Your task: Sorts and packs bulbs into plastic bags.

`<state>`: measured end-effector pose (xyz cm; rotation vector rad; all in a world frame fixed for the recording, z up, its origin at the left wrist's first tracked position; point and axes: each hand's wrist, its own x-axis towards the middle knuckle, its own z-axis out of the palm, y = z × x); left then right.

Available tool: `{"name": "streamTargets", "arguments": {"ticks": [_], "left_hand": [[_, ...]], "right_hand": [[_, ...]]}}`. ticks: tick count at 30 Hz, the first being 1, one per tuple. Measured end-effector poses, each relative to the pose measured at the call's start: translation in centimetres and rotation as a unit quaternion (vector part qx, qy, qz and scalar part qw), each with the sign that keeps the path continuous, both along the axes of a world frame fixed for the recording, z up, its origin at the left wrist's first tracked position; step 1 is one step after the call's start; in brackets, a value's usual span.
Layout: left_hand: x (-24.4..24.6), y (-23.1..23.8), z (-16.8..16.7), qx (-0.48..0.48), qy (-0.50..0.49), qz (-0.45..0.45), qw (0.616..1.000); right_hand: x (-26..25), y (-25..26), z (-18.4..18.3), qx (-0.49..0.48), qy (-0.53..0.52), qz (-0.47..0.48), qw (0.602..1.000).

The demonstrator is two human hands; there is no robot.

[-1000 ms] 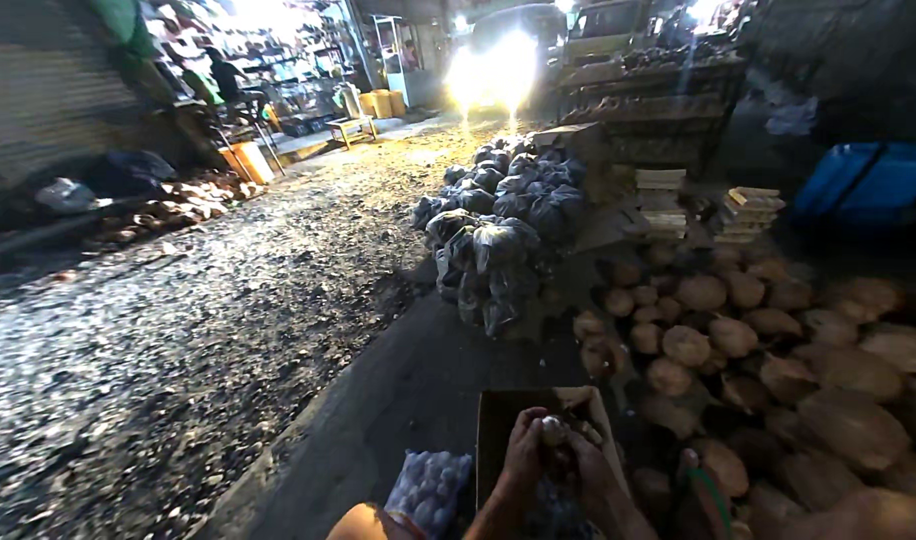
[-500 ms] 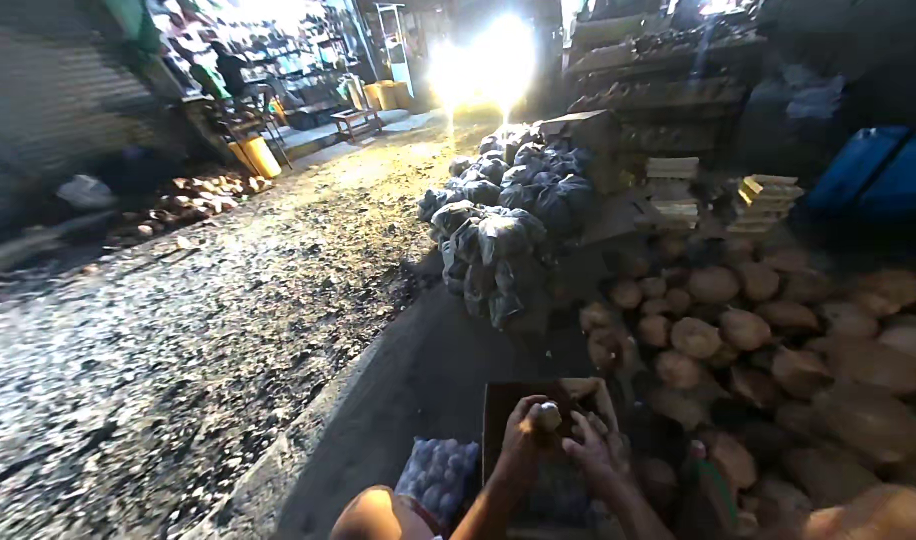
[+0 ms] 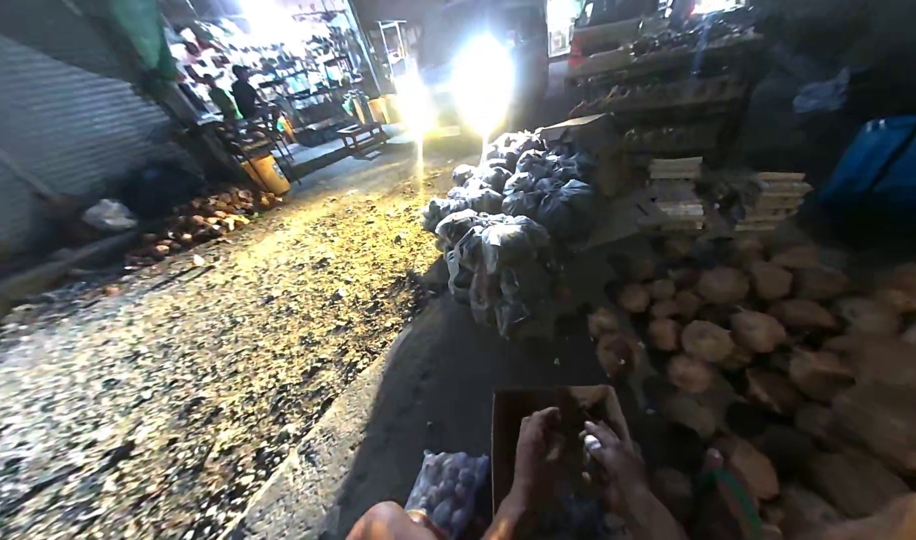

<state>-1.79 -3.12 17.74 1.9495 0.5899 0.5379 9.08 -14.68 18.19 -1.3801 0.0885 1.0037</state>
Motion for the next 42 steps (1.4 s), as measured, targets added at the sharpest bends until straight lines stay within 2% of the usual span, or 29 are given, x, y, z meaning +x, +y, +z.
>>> {"name": "streamTargets", "arguments": {"ticks": [4, 6, 9, 13, 16, 19, 22, 24, 27, 30, 32, 34, 35, 39, 40, 42], "left_hand": [[0.1, -1.3, 1.0, 0.104, 0.055, -0.062, 0.991], [0.3, -1.9, 0.7, 0.125, 0.106, -0.097, 0.982], [0.2, -1.7, 0.3, 0.120, 0.174, -0.099, 0.972], [-0.2, -0.7, 1.6, 0.092, 0.192, -0.088, 0.973], [0.1, -0.1, 2.6, 0.076, 0.246, -0.020, 0.966], [0.1, 0.6, 2.5, 0.111, 0.301, -0.016, 0.947], [-0.5, 1.0, 1.5, 0.035, 0.278, -0.006, 0.960], [-0.4, 1.5, 0.7, -0.029, 0.277, 0.005, 0.960], [-0.4, 1.9, 0.8, -0.119, 0.218, 0.036, 0.968], [-0.5, 2.0, 0.6, -0.177, 0.107, 0.046, 0.977], [-0.9, 1.9, 0.8, -0.206, 0.052, -0.024, 0.977], [-1.1, 1.6, 1.1, -0.224, 0.031, -0.096, 0.969], [-1.0, 1.4, 1.1, -0.207, 0.034, -0.113, 0.971], [-0.3, 1.0, 0.5, 0.013, 0.159, -0.081, 0.984], [-0.3, 1.1, 0.5, 0.029, 0.171, -0.065, 0.983], [-0.4, 1.7, 0.8, 0.004, 0.148, -0.050, 0.988]], "right_hand": [[-0.3, 0.6, -0.8, -0.030, 0.054, -0.051, 0.997], [-0.6, 0.8, -0.9, -0.012, 0.077, -0.066, 0.995], [-2.0, 0.8, 0.3, 0.051, 0.073, -0.019, 0.996], [-3.2, 0.6, 3.1, 0.046, 0.033, 0.070, 0.996], [-3.5, 1.1, 2.2, -0.004, -0.060, 0.090, 0.994], [-2.8, 0.8, -0.1, 0.029, -0.229, 0.178, 0.957], [-2.4, 0.4, 1.1, 0.020, -0.268, 0.298, 0.916], [-2.6, 0.6, 0.8, -0.027, -0.310, 0.326, 0.893], [-3.1, 0.6, 0.3, -0.060, -0.339, 0.280, 0.896], [-3.4, 0.2, 0.6, -0.018, -0.276, 0.199, 0.940], [-3.3, -0.1, 1.6, 0.001, -0.214, 0.152, 0.965], [-2.9, 0.2, 0.8, 0.011, -0.179, 0.102, 0.978], [-2.7, 0.2, 0.5, 0.013, -0.166, 0.092, 0.982], [-3.0, 0.4, 1.7, 0.011, -0.167, 0.111, 0.980], [-3.2, 0.4, 2.3, 0.003, -0.181, 0.130, 0.975], [-3.2, 0.6, 1.7, -0.002, -0.202, 0.138, 0.970]]}}
